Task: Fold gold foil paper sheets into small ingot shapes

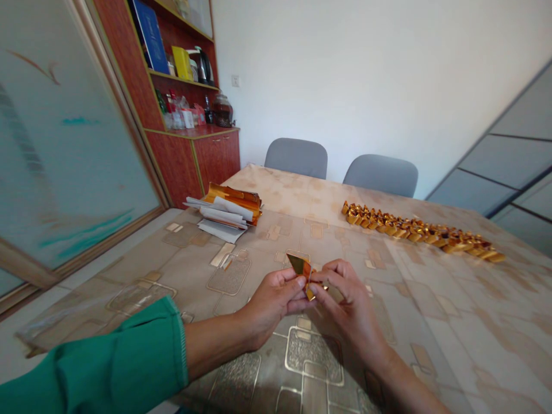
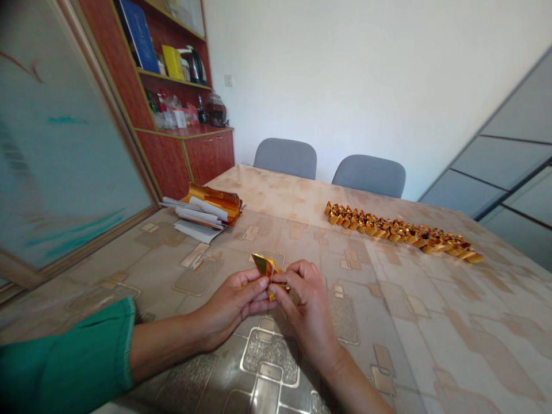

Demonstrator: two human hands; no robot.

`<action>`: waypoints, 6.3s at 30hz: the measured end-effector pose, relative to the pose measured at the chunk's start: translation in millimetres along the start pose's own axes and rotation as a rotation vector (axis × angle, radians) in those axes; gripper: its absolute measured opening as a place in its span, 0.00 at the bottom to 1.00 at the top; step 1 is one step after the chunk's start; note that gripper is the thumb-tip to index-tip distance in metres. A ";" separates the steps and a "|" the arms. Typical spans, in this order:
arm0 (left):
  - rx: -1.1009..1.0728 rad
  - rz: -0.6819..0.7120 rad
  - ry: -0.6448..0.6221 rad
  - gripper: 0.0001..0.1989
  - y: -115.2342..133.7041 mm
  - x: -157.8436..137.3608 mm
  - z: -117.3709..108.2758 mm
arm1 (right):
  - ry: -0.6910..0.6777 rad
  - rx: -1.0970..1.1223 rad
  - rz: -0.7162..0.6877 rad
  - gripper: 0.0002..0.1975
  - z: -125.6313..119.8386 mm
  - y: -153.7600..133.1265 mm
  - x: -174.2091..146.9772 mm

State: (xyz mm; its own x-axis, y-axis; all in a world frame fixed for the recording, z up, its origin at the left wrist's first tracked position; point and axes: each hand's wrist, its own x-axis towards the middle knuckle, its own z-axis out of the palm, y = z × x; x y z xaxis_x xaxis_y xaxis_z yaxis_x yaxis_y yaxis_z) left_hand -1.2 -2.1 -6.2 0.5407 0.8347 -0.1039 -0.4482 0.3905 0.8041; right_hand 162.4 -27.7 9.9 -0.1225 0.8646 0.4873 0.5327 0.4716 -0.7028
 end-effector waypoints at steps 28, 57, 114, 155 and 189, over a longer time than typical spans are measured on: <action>0.004 0.030 0.087 0.15 2.7 1.1 1.3 | 0.022 0.575 0.571 0.22 13.5 1.2 1.5; -0.052 0.040 0.171 0.19 7.1 2.6 -0.1 | -0.084 0.586 0.532 0.19 12.4 2.6 -4.0; -0.172 0.022 0.254 0.17 10.1 9.3 -8.1 | -0.122 0.424 0.401 0.11 15.5 1.0 -10.0; -0.014 0.006 0.110 0.17 6.4 4.7 -4.2 | -0.095 0.735 0.460 0.11 12.9 3.4 -9.1; 0.624 0.418 0.283 0.05 27.0 16.6 -1.5 | 0.065 0.651 0.481 0.17 -2.8 -3.1 0.4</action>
State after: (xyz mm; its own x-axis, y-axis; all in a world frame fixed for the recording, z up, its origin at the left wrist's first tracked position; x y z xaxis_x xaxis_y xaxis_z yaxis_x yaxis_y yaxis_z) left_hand -5.5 22.9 12.9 0.1769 0.9634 0.2012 -0.0482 -0.1957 0.9795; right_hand 163.0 -29.3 13.7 0.0552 0.9960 0.0699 -0.0814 0.0742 -0.9939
